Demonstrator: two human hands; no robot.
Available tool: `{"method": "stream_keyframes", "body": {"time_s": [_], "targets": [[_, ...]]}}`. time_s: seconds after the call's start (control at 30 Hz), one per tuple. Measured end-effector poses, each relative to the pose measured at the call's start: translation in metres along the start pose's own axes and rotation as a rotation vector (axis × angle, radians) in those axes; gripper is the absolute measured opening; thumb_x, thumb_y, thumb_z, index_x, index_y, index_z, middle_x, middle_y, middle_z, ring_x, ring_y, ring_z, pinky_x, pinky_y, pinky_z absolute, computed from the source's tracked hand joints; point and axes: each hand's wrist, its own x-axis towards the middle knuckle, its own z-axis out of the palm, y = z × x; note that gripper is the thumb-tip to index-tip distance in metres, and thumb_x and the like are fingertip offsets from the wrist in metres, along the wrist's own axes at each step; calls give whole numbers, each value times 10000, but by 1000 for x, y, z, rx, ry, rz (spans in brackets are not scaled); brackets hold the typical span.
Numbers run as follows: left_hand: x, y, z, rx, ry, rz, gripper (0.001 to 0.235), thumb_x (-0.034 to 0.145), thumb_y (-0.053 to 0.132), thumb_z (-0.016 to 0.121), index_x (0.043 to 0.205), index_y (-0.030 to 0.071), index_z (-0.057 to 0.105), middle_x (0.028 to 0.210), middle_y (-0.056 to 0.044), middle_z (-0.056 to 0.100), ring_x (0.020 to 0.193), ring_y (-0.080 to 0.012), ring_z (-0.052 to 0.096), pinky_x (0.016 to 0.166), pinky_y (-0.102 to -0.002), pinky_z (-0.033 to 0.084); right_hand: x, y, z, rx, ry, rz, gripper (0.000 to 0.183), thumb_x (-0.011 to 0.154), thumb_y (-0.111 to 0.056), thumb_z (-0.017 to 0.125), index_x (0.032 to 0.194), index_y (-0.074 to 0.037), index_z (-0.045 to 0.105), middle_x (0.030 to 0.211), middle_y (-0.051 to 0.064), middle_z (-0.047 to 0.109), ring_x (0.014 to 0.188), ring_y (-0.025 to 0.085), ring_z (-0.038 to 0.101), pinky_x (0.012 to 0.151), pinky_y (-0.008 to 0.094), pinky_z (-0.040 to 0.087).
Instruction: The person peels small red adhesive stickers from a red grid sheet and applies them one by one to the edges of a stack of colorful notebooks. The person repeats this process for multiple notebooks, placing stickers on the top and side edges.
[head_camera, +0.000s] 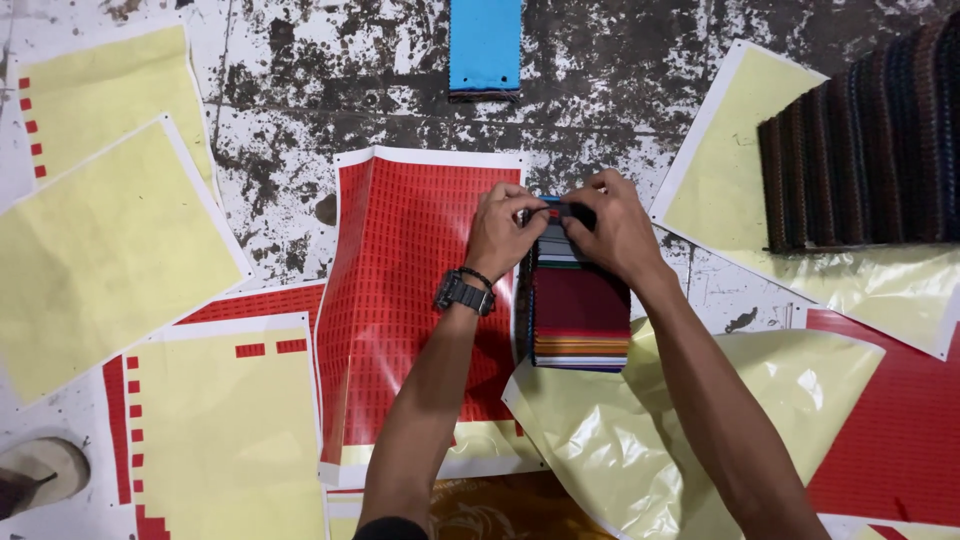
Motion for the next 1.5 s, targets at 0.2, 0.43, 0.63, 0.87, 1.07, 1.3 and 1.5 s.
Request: {"method": "stream_keyframes", "body": {"time_s": [0.2, 0.43, 0.63, 0.87, 1.07, 1.3, 1.5], "targets": [[-4, 18, -4, 73, 4, 56, 155, 848, 317, 761, 977, 234, 779, 1043, -61, 625, 998, -362, 632, 909, -452, 490, 0, 13, 7, -219, 73, -82, 144, 824, -299, 835, 904, -216, 750, 1135, 42, 591, 1074, 346, 589, 863, 519, 531], [-2, 7, -3, -32, 66, 74, 129, 932, 306, 686, 1011, 235, 759, 933, -84, 627, 901, -386, 646, 874, -461, 513, -8, 12, -16, -93, -43, -125, 115, 816, -196, 801, 885, -143, 726, 1037, 80, 695, 1019, 393, 679, 838, 554, 570], [-6, 14, -8, -151, 32, 69, 117, 903, 208, 693, 991, 219, 770, 856, -97, 692, 878, -312, 709, 786, -398, 557, -8, -23, -47, 63, -361, -49, 166, 894, -213, 682, 949, -73, 752, 972, 233, 737, 962, 521, 678, 801, 623, 562], [3, 4, 0, -964, 31, -407, 380, 1003, 339, 473, 1232, 102, 662, 999, -72, 691, 731, -128, 687, 642, -247, 580, 16, 13, -1, -126, -174, 54, 252, 914, -272, 729, 1163, -232, 721, 974, 90, 753, 944, 369, 734, 817, 510, 595], [14, 10, 0, -990, -53, -432, 554, 1022, 507, 353, 1337, 152, 640, 1186, -32, 683, 868, -106, 601, 708, -224, 495, 9, -13, -9, 249, -155, -121, 217, 893, -166, 757, 1109, -157, 735, 940, 141, 726, 997, 419, 691, 845, 531, 560], [56, 39, 28, -444, -73, -340, 645, 987, 673, 189, 1259, 388, 701, 1280, 93, 690, 1166, -223, 548, 1057, -395, 300, 3, -13, -20, 743, -210, -135, 184, 962, -126, 740, 1133, -80, 788, 971, 155, 755, 1012, 261, 701, 873, 450, 525], [61, 48, 33, -488, -52, -270, 684, 1042, 648, 157, 1251, 288, 700, 1287, -40, 670, 1217, -300, 504, 1118, -451, 268, 2, -7, -23, 829, -199, -89, 142, 979, -100, 732, 1093, -48, 798, 935, 160, 761, 990, 233, 695, 851, 420, 519]]}}
